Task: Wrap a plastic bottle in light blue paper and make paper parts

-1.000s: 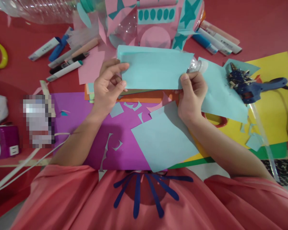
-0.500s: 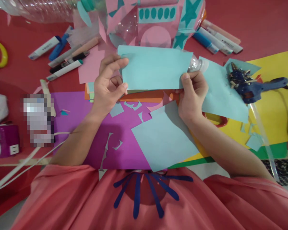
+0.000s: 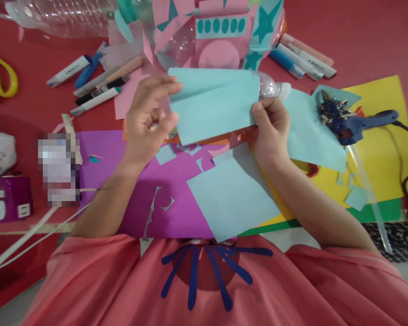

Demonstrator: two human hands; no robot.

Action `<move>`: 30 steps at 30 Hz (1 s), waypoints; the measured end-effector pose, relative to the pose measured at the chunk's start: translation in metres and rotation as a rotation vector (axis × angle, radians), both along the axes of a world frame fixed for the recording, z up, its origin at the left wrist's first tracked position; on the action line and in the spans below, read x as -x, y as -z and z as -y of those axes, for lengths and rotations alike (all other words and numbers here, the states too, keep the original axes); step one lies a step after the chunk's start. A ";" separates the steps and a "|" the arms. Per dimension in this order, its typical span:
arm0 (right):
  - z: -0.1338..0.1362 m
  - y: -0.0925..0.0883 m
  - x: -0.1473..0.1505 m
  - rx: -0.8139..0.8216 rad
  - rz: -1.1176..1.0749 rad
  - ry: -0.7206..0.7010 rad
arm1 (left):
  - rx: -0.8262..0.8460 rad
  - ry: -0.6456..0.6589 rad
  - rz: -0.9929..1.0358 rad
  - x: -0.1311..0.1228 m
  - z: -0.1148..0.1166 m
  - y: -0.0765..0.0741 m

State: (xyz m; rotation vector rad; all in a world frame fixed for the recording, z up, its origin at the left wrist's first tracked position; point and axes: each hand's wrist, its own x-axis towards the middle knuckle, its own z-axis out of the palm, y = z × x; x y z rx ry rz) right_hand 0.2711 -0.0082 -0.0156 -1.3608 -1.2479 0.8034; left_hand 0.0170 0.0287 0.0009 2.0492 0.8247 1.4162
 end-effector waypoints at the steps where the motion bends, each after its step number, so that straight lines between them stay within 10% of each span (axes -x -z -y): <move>1: -0.001 -0.006 -0.002 0.043 0.015 -0.086 | -0.052 -0.038 0.024 0.001 0.002 -0.005; 5: -0.005 -0.026 -0.011 0.226 0.160 -0.581 | -0.185 -0.151 -0.121 -0.001 0.024 -0.021; 8: -0.009 -0.032 -0.007 0.218 0.345 -0.764 | -0.295 0.099 -0.504 -0.015 0.051 -0.018; 12: -0.014 -0.038 0.010 0.247 0.690 -0.699 | -0.373 0.386 -0.912 -0.035 0.077 -0.001; 21: -0.028 -0.051 0.031 0.191 1.143 -0.622 | -0.128 0.419 -1.171 -0.046 0.087 0.002; 30: -0.062 -0.066 0.133 0.127 0.704 -0.843 | -0.090 0.441 -1.175 -0.047 0.085 0.006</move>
